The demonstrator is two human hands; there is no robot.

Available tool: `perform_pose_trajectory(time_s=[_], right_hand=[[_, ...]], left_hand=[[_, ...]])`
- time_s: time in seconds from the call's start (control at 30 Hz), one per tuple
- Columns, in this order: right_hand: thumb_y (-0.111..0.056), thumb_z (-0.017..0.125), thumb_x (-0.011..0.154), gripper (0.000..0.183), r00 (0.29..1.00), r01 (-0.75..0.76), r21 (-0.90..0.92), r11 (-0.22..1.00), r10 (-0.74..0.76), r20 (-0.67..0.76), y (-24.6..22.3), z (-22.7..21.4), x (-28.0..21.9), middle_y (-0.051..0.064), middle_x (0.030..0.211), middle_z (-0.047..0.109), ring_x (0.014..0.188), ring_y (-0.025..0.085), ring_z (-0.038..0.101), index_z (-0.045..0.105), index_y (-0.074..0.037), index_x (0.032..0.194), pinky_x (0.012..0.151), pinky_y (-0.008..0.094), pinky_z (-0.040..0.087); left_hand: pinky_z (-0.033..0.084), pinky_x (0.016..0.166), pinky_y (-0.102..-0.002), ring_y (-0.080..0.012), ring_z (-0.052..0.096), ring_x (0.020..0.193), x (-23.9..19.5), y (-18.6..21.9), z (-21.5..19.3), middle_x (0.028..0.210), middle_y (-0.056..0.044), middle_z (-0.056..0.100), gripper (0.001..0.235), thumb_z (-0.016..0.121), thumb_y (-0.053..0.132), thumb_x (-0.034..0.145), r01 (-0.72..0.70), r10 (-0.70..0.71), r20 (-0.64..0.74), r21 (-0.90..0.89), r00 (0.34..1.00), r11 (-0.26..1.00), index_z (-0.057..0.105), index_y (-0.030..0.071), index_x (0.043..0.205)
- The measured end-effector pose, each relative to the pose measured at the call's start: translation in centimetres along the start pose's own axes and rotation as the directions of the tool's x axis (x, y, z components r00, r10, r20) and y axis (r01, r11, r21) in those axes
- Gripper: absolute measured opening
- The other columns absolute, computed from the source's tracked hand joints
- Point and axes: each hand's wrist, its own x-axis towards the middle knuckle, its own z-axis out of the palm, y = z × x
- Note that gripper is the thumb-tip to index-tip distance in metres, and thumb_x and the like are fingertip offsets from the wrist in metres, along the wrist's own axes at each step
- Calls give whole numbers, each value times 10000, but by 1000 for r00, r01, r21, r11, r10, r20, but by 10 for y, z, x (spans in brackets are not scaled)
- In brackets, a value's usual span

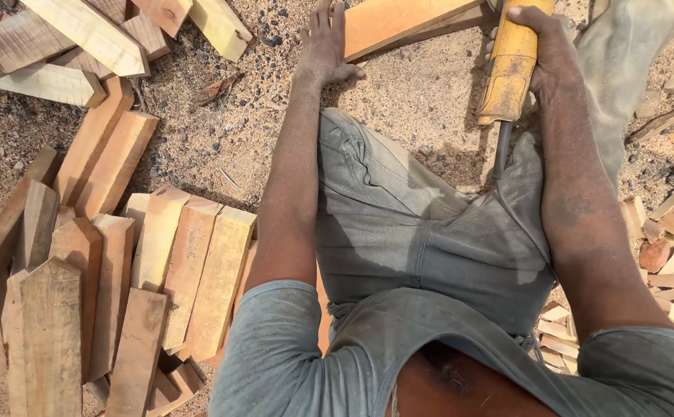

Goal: The person holds wood pieces against the rotating disc of a powered tool to smooth their edges, handling them one at a time and placing them on the ground near other finished pieces.

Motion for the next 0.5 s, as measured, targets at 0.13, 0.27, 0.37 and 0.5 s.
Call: perform_pose_trajectory(time_s=[0.13, 0.27, 0.37, 0.5], right_hand=[[-208, 743, 930, 621, 996, -78, -43, 996, 80, 39, 2, 22, 26, 210, 973, 686, 793, 269, 754, 482, 155, 1361, 719, 393, 715], [-209, 739, 951, 597, 981, -163, -83, 983, 170, 89, 4, 54, 40, 200, 964, 697, 783, 251, 748, 512, 171, 1352, 698, 353, 683], [-254, 730, 932, 579, 961, -255, -141, 957, 267, 74, 17, 86, 42, 165, 944, 712, 741, 216, 747, 536, 132, 1318, 652, 314, 677], [-272, 736, 930, 571, 946, -273, -223, 936, 303, 112, 35, 118, 38, 155, 940, 706, 740, 210, 747, 535, 101, 1312, 666, 300, 683]], left_hand=[[373, 1089, -638, -392, 355, 1349, 4, 0, -3, 1444, -241, 338, 1064, 946, 281, 692, 17, -19, 52, 49, 998, 999, 264, -7, 1456], [381, 1105, -642, -326, 406, 1360, 24, -17, 33, 1389, -200, 425, 728, 697, -59, 845, 8, -8, 2, 25, 1000, 1000, 326, 28, 1465], [384, 1094, -644, -301, 433, 1329, 30, -22, 54, 1359, -192, 448, 654, 601, -128, 850, -10, 10, -17, -18, 1000, 1000, 354, 30, 1434], [378, 1058, -646, -305, 448, 1275, 28, -23, 59, 1310, -194, 465, 670, 632, -88, 809, -40, 38, -47, -47, 998, 998, 356, 2, 1413]])
